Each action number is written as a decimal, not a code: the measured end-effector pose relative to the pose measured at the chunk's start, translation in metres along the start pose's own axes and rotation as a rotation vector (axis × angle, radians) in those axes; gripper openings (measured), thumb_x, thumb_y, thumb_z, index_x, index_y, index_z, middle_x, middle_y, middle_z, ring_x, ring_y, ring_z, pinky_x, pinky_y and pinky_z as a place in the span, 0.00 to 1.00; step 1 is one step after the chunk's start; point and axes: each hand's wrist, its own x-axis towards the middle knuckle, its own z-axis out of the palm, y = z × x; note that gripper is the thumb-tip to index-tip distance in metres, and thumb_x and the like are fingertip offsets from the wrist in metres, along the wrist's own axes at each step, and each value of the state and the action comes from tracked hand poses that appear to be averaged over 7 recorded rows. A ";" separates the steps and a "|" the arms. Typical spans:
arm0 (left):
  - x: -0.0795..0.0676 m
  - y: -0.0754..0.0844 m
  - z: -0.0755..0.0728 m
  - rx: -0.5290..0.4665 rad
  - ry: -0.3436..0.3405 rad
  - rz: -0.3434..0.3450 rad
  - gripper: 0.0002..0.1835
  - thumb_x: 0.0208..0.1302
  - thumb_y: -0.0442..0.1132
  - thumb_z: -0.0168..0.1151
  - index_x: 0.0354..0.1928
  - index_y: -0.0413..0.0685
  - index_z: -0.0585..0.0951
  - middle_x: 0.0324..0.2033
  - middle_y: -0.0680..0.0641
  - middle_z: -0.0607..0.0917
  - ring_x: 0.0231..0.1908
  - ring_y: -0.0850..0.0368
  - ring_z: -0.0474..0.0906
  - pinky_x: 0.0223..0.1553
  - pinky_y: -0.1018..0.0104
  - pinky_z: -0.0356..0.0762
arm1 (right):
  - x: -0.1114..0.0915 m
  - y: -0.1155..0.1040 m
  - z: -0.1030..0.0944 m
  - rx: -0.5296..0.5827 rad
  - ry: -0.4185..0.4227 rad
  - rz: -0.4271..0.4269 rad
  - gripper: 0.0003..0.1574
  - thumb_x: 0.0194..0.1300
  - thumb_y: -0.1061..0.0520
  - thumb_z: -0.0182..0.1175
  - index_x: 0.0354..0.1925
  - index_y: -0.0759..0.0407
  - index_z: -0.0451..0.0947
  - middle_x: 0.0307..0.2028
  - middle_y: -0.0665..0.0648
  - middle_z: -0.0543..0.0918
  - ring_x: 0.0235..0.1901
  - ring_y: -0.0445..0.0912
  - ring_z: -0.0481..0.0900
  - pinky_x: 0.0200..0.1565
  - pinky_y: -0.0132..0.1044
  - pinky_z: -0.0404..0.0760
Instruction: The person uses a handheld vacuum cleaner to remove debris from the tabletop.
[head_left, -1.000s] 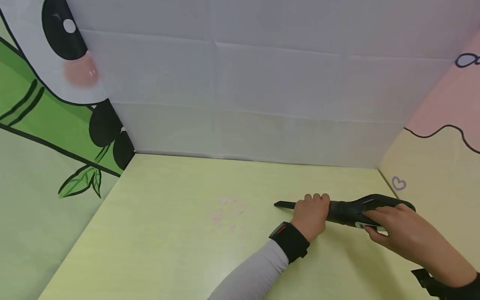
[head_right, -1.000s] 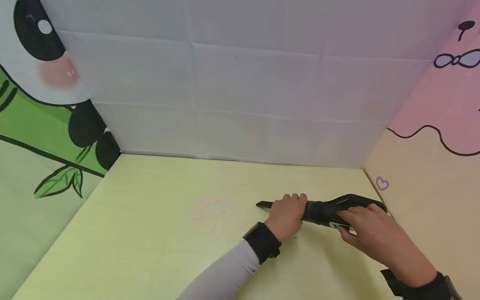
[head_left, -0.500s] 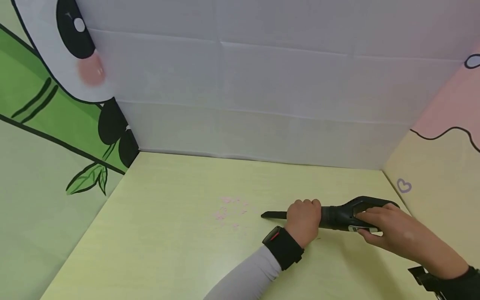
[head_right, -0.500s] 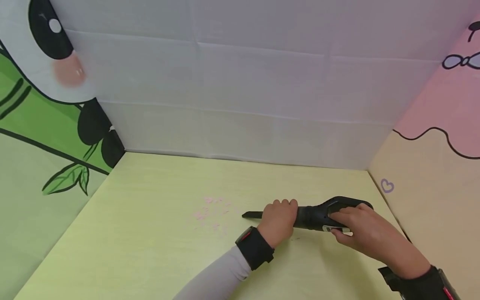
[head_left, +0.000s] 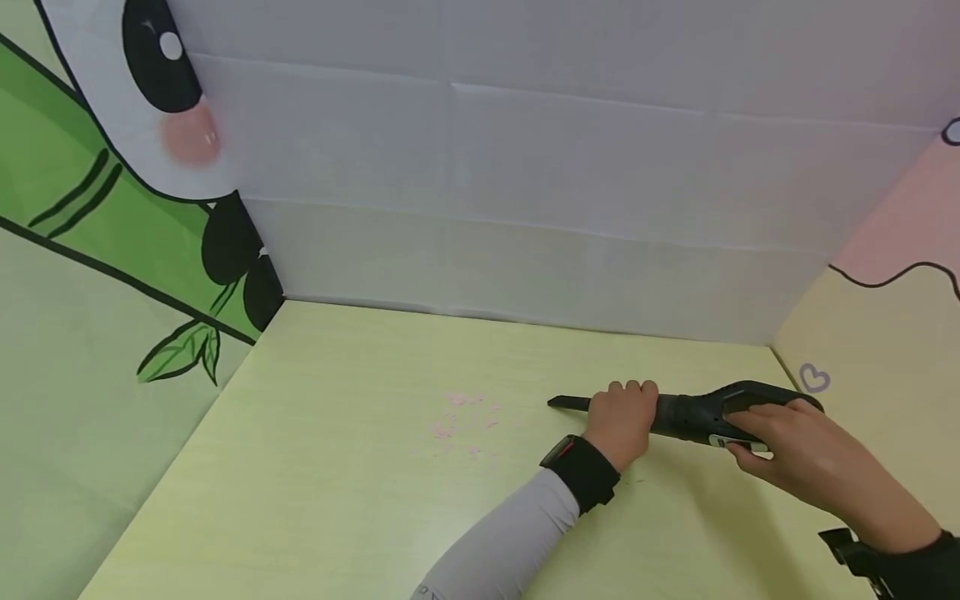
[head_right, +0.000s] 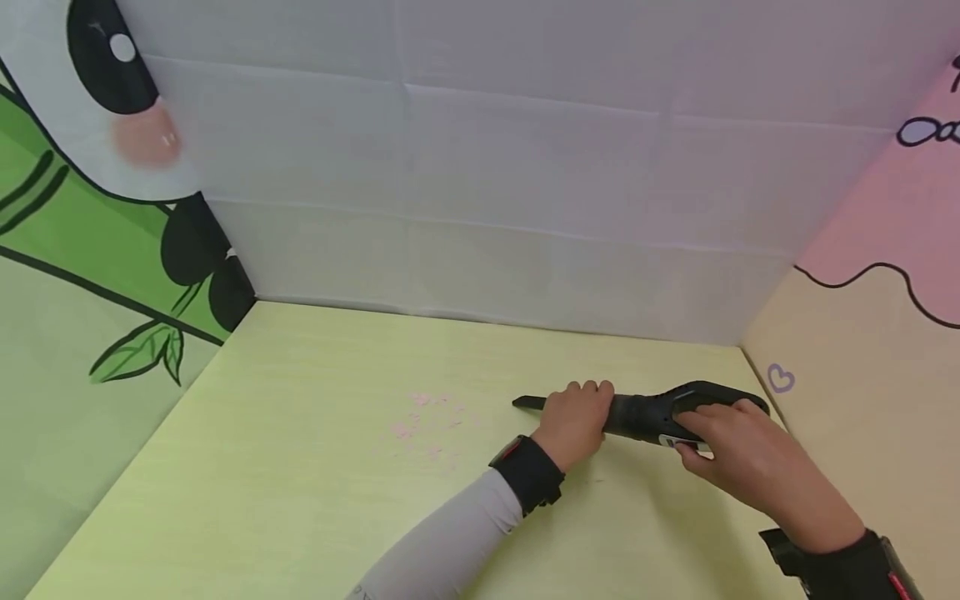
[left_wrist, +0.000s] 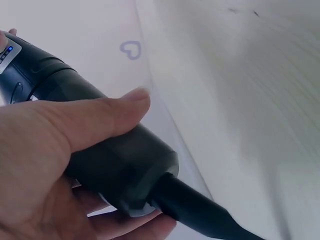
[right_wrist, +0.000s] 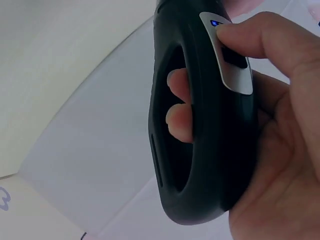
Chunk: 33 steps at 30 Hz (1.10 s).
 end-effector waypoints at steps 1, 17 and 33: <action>0.002 -0.001 0.002 -0.007 -0.020 -0.006 0.10 0.57 0.49 0.60 0.36 0.56 0.73 0.24 0.56 0.75 0.23 0.61 0.71 0.14 0.71 0.63 | 0.002 0.001 0.002 0.008 -0.013 0.011 0.14 0.42 0.52 0.69 0.32 0.52 0.81 0.24 0.42 0.77 0.22 0.38 0.71 0.31 0.43 0.68; -0.017 -0.010 -0.008 0.026 -0.159 -0.038 0.11 0.56 0.53 0.61 0.35 0.57 0.74 0.20 0.57 0.73 0.20 0.61 0.71 0.17 0.72 0.63 | 0.012 0.004 0.012 0.154 -0.061 -0.057 0.14 0.46 0.53 0.69 0.35 0.50 0.82 0.27 0.39 0.78 0.23 0.32 0.72 0.29 0.41 0.76; -0.023 -0.022 -0.006 0.011 -0.145 -0.079 0.11 0.58 0.51 0.60 0.38 0.56 0.75 0.24 0.56 0.76 0.23 0.60 0.71 0.19 0.70 0.67 | 0.019 -0.012 0.017 0.090 -0.029 -0.050 0.15 0.47 0.51 0.69 0.36 0.52 0.82 0.28 0.43 0.79 0.27 0.39 0.76 0.34 0.47 0.74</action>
